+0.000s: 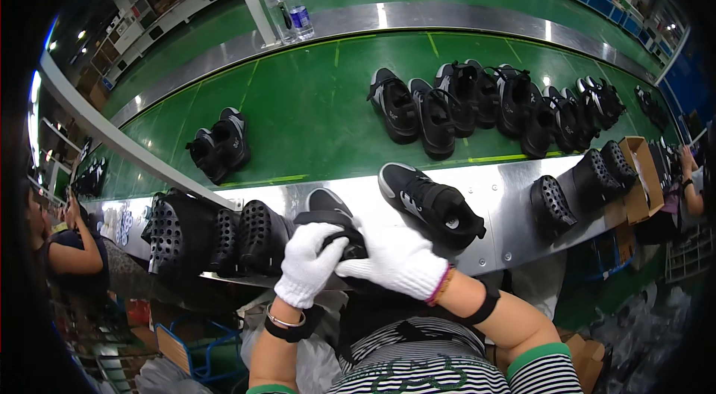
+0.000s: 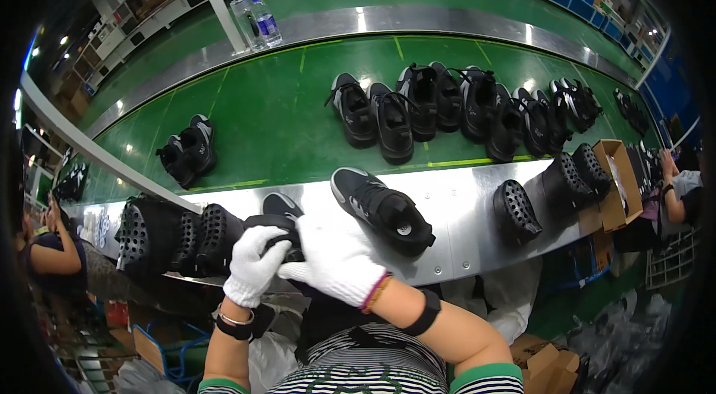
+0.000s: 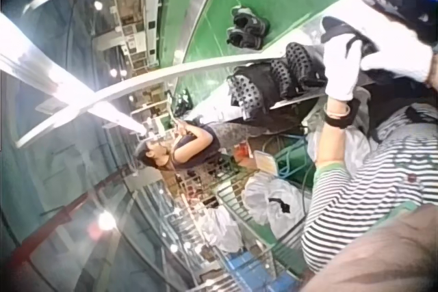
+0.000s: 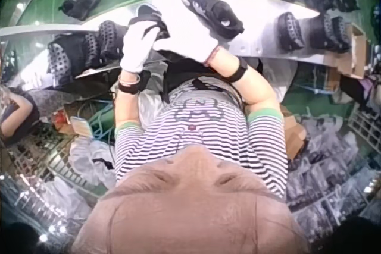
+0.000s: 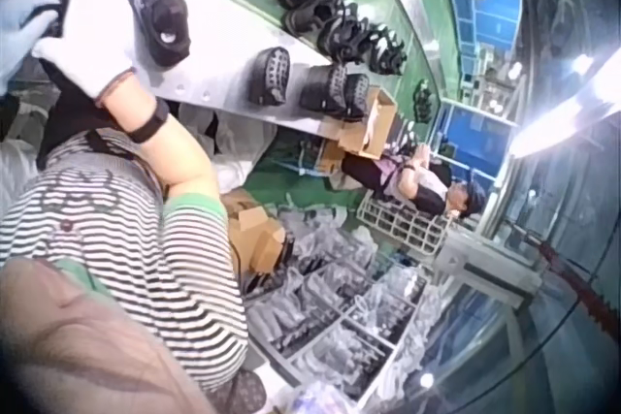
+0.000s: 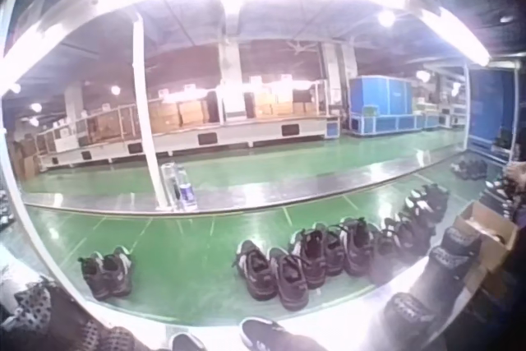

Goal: Inspect and organize shoes on a conveyor belt and assembly line.

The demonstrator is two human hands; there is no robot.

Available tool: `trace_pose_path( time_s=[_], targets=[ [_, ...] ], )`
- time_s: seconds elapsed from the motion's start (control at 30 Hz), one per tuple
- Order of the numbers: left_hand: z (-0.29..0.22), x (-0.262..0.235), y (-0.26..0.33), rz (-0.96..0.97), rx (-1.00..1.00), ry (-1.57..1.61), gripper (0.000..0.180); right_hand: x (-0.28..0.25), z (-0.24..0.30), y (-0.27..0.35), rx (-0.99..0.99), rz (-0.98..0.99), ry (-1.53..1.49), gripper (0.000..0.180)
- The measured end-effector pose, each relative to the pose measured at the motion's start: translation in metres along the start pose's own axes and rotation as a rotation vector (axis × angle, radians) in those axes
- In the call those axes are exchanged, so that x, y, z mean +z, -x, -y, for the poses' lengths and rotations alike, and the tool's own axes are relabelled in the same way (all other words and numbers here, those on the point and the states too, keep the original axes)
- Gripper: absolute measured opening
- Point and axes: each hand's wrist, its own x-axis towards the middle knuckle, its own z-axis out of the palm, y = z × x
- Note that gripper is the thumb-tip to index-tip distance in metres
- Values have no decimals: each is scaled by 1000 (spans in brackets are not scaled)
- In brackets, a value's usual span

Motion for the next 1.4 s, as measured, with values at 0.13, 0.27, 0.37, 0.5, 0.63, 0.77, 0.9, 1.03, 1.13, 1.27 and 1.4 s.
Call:
trace_pose_path(
  time_s=[0.13,0.27,0.37,0.5,0.63,0.77,0.9,1.03,1.13,1.27,1.4],
  targets=[
    [-10,-5,0,23,137,-195,23,-9,-6,-7,-27,50,73,80],
    [-15,-9,-3,94,205,-308,24,-10,-1,-13,-27,125,150,82],
    [-11,-6,-3,58,198,-210,20,-13,2,-11,26,180,124,81],
    [1,2,-2,58,-216,315,16,-18,-3,-8,-27,213,22,79],
    [0,14,4,-63,34,130,18,-8,-9,-14,61,235,91,72],
    [-9,16,7,52,180,-234,26,2,-11,-22,116,117,168,64],
    [-12,11,6,48,243,-227,26,-8,-16,-12,8,132,79,56],
    [-9,13,4,-19,313,-208,21,0,-20,-10,-16,143,18,51],
    [-10,17,8,10,351,-350,28,26,-21,-19,-42,-8,303,41],
    [-11,16,20,-85,320,-256,43,31,-35,-10,-4,-46,134,42],
    [-7,26,31,-323,162,-223,51,15,-50,7,133,14,-472,37]
  ],
)
